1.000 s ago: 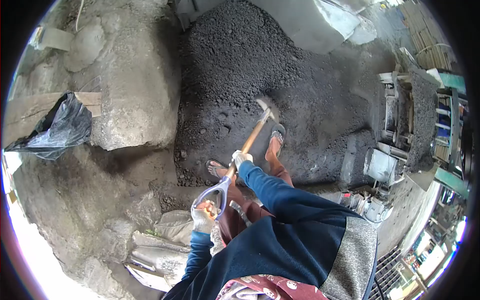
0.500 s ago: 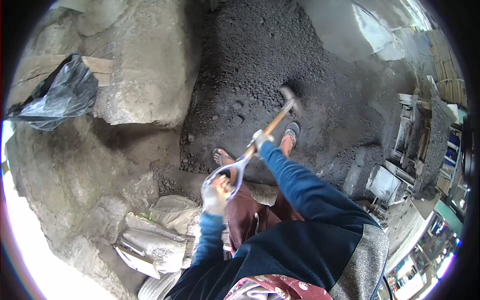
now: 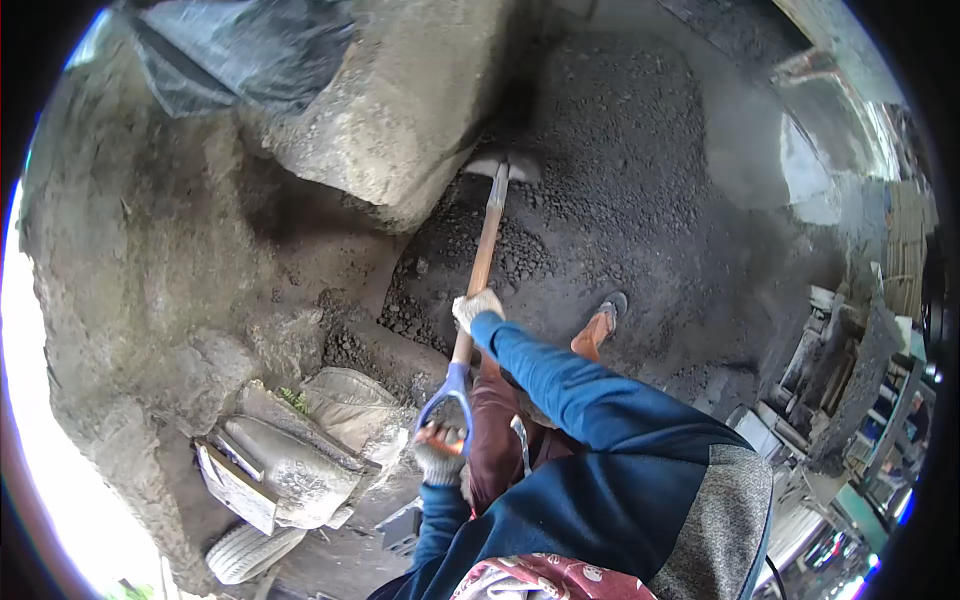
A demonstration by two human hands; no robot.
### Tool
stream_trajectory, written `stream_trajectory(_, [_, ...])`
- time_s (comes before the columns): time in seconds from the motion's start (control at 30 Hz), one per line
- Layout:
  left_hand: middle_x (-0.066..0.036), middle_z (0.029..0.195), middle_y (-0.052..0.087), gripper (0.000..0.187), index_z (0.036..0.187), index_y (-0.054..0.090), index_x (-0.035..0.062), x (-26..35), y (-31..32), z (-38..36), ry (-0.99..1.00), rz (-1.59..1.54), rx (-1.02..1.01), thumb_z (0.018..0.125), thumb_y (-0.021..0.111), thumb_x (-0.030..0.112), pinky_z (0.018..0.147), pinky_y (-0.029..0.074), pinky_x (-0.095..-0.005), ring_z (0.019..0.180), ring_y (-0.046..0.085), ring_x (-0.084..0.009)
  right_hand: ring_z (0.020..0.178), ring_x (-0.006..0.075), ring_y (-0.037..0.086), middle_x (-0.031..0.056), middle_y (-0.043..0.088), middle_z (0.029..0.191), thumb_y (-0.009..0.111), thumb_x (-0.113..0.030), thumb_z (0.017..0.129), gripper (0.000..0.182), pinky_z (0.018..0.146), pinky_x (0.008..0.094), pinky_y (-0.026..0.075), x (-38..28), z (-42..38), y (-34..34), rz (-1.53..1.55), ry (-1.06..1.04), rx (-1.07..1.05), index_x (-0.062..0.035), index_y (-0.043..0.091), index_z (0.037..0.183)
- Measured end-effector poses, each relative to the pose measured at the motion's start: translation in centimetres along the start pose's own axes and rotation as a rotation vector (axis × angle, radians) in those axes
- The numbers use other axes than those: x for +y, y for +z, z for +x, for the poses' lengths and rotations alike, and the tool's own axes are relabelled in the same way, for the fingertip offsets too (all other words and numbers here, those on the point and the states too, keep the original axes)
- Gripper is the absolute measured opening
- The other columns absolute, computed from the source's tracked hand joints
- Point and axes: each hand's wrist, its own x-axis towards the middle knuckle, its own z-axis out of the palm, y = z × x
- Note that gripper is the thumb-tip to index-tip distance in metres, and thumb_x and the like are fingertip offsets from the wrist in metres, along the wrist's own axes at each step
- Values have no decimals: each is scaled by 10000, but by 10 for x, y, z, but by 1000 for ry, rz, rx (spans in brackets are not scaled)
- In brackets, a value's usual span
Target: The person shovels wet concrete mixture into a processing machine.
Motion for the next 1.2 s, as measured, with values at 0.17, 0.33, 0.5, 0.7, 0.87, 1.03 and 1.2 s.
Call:
stream_trajectory(0.17, [-35,738,496,60,787,513,124,12,85,44,-33,-197,188,814,566,114,772,496,-440,704,505,-210,888,297,701,146,718,912,626,-390,797,410,714,390,570,-23,58,-144,404,640,-299,2,687,899])
stream_trajectory(0.33, [18,692,413,107,790,459,158,62,-35,-4,-105,-100,104,845,541,115,587,392,-318,608,412,-136,795,256,692,118,698,828,565,-252,841,220,656,378,545,-85,-20,-31,190,240,-319,-62,668,881])
stream_trajectory(0.5, [11,615,394,137,705,459,145,81,-78,-76,28,25,317,707,596,134,438,344,-324,512,396,-162,696,222,678,96,672,737,545,-140,856,117,591,371,522,-110,-107,28,335,168,-125,-94,652,842])
stream_trajectory(0.7, [4,694,459,203,872,539,99,73,25,-18,3,151,303,798,668,238,466,391,-301,574,452,-138,629,280,668,90,653,653,620,-401,826,421,595,403,549,-29,-61,-37,889,1006,-118,5,649,719])
stream_trajectory(0.87, [-24,649,494,35,813,576,57,99,60,8,113,268,109,789,575,82,478,437,-284,534,485,-141,762,267,636,50,625,811,625,-210,856,51,663,551,530,-22,-16,-42,1499,995,-318,-186,591,885])
stream_trajectory(1.03, [-26,633,479,32,809,559,34,181,16,-82,220,321,221,792,569,60,385,365,-261,438,433,-124,641,270,616,69,603,717,675,-119,804,110,591,498,525,-180,-74,-86,1711,1058,-377,-139,588,868])
stream_trajectory(1.2, [-21,567,435,102,732,514,41,227,-23,-165,328,364,354,796,586,74,416,432,-287,435,441,-141,685,292,654,86,630,789,705,-158,802,165,613,535,577,-278,-124,-119,1715,1097,-661,-100,583,897])
